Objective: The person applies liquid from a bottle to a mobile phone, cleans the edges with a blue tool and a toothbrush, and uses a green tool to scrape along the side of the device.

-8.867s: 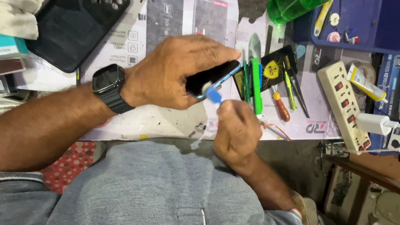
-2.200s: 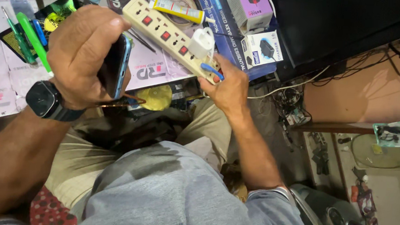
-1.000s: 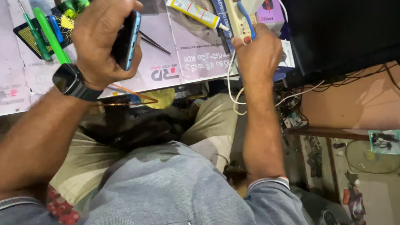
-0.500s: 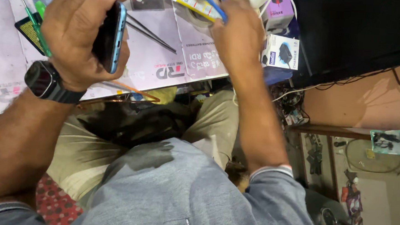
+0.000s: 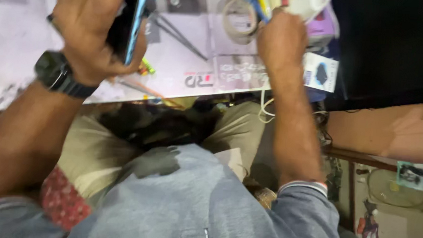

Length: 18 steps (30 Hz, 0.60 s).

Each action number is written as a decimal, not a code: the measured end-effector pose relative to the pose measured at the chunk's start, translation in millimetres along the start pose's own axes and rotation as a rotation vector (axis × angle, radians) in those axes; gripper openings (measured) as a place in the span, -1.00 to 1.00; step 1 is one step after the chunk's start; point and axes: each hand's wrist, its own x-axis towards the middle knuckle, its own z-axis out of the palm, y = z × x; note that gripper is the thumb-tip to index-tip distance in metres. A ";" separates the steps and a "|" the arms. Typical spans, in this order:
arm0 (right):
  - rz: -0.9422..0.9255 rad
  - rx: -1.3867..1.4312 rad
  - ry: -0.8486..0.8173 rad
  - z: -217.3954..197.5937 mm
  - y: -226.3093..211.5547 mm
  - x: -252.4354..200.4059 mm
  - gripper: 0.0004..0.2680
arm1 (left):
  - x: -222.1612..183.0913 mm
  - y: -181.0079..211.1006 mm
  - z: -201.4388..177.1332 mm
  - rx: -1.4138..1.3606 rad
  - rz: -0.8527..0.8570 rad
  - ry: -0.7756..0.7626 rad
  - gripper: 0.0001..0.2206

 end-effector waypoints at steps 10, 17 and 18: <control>-0.444 0.445 -0.019 28.2 -95.7 -46.0 -0.84 | -34.3 -11.9 -6.5 -0.015 -0.086 0.045 -0.55; -0.366 0.308 0.034 16.9 -85.9 -34.8 -0.89 | -49.3 -16.4 -25.0 0.035 -0.110 0.021 -0.56; -0.361 0.302 0.055 17.1 -81.5 -33.9 -0.87 | -52.9 -17.4 -28.5 0.039 -0.114 0.022 -0.56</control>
